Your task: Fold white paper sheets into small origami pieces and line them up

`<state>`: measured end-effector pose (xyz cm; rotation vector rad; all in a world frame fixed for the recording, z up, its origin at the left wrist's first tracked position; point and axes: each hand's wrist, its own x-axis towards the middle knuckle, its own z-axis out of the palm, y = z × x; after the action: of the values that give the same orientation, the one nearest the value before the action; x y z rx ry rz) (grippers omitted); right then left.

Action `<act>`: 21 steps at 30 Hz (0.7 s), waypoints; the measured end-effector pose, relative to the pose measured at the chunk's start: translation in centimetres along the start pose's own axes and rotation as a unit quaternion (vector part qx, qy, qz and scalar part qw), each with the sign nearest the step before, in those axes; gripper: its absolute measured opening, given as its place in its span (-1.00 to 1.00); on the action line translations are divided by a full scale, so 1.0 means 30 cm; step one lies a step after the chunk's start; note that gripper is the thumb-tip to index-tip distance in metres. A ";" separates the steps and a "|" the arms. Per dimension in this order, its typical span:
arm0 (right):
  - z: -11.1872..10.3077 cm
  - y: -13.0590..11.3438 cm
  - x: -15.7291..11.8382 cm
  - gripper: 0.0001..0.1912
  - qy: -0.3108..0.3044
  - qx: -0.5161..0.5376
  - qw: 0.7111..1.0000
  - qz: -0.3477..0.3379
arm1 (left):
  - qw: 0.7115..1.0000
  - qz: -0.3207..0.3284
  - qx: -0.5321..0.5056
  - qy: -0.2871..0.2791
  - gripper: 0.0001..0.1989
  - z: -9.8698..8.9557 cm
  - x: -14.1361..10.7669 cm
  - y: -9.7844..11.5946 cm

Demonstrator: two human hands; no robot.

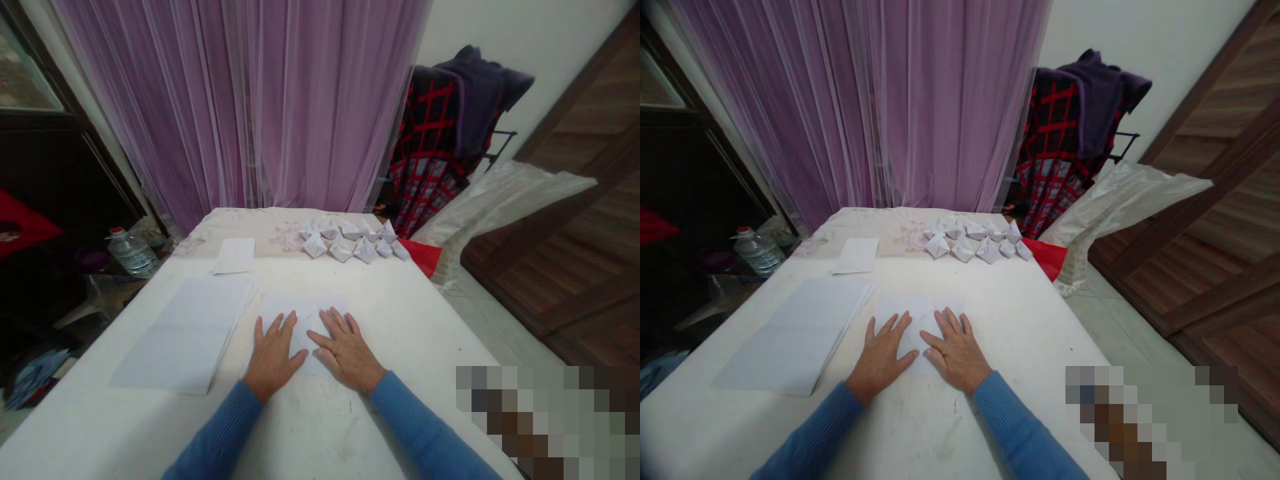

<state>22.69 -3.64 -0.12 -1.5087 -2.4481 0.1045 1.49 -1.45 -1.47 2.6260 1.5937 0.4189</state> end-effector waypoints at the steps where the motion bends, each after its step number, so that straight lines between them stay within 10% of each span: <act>1: -0.001 -0.005 -0.006 -0.60 0.000 0.000 1.000 -0.002 | 1.000 0.000 -0.001 0.001 -0.38 -0.001 0.000 0.000; 10: -0.002 -0.023 -0.052 -0.64 0.016 0.029 0.999 -0.025 | 1.000 0.010 -0.005 0.004 -0.40 -0.007 -0.008 0.000; 21: 0.000 -0.002 0.084 -0.62 0.062 0.041 0.982 0.172 | 0.999 -0.030 -0.015 -0.009 -0.43 -0.041 -0.003 -0.026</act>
<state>21.58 -1.43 0.36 -1.8280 -2.0422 0.1690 0.47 -1.29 -0.45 2.5463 1.6422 0.4112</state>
